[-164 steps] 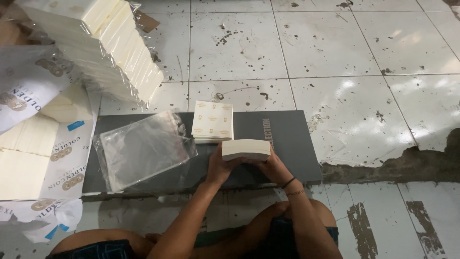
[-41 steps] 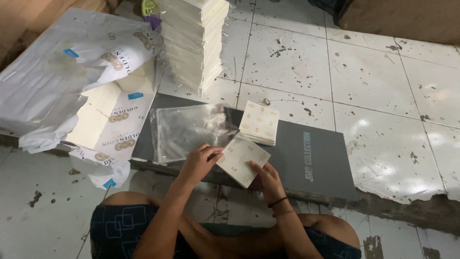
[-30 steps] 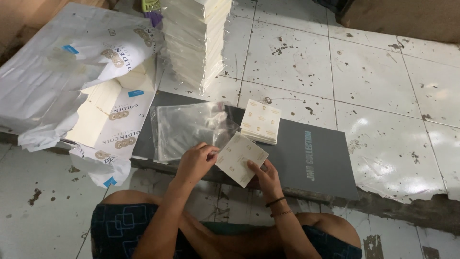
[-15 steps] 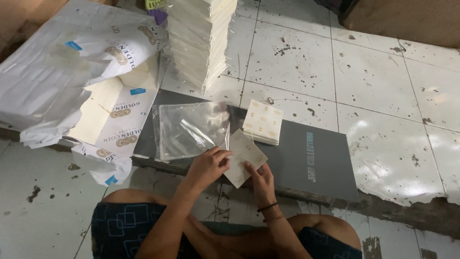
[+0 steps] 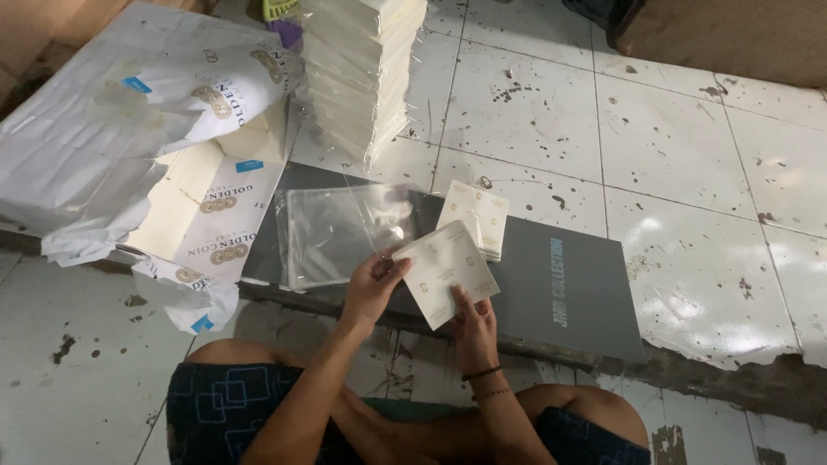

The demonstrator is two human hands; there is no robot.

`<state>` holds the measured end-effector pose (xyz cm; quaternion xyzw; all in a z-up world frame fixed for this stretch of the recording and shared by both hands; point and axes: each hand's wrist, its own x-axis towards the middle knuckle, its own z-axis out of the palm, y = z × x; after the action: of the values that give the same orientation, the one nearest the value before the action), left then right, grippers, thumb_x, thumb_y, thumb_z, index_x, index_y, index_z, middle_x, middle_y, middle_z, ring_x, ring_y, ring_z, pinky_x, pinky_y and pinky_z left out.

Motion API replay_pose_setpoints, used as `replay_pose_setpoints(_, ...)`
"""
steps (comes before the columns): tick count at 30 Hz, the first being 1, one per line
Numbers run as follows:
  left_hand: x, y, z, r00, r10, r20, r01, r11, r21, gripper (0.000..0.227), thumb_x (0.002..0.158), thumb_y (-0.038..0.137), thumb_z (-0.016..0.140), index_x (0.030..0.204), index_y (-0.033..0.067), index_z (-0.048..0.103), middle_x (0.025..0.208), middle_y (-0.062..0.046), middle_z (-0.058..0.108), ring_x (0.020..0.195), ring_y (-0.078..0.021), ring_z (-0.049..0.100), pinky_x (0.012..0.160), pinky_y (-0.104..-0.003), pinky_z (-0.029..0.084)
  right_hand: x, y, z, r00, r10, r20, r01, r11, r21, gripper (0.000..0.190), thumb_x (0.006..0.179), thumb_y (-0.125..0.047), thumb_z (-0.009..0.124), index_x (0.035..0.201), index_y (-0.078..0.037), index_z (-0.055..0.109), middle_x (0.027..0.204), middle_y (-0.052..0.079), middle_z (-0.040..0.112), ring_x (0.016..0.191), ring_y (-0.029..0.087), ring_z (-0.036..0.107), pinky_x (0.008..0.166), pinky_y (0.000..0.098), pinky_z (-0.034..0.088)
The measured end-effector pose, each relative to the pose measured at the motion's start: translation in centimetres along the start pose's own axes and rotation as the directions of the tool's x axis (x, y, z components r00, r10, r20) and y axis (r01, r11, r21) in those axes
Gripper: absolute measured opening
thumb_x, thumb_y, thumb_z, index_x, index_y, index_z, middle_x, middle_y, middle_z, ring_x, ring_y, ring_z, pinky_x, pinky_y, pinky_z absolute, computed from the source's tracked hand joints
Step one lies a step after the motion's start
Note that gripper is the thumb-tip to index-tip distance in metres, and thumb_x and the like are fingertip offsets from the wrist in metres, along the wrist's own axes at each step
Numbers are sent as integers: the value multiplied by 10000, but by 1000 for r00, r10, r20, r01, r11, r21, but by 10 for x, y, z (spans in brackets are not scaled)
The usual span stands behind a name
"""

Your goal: The person places stacks of paper cards into plastic sleeves, folds the adhesive flap to seal them, and places the sealed packs aside.

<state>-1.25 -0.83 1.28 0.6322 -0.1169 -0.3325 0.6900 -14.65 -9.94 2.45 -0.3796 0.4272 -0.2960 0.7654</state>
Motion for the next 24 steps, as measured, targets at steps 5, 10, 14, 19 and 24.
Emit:
replay_pose_setpoints(5,-8,-15,1,980,-126,156,107,987,124,698,821,543,836,1291,48,688,1081,-186,746,1029,-272,725,869,-433,564,11,11,-16,1000,-19,17,18,999,42,455,925,-188,741,1335,-52,598,1075,100,720,913,208,703,782,399,593)
replay_pose_setpoints(10,-28,35,4,997,-44,69,51,994,-98,849,869,433,786,1509,-19,458,1293,-255,638,1301,-347,583,1102,-506,402,-2,2,-15,997,-20,76,21,1000,-2,473,916,-151,741,1342,-8,595,1049,165,723,868,249,691,738,438,603)
replay_pose_setpoints(14,-23,36,1,983,-181,35,182,983,-29,714,718,429,770,1344,92,700,1022,-59,739,918,-186,676,737,-323,524,-12,-1,-19,970,-37,238,47,998,-33,401,884,-219,697,1235,-57,591,1081,84,669,932,244,667,720,403,601)
replay_pose_setpoints(19,-21,23,-2,986,-165,10,165,985,-52,687,675,398,821,1279,80,739,973,-41,722,878,-169,658,702,-296,501,-26,-11,-23,937,-13,348,42,996,-75,376,911,-224,673,1229,-37,598,1098,90,678,938,223,674,755,352,586)
replay_pose_setpoints(24,-29,23,-3,993,-118,4,118,993,-11,564,724,388,801,1188,73,745,872,-48,718,799,-171,650,656,-301,481,-25,-12,-42,928,85,361,-15,981,-192,435,867,-231,697,1257,-49,636,1230,113,710,1108,293,694,920,436,602)
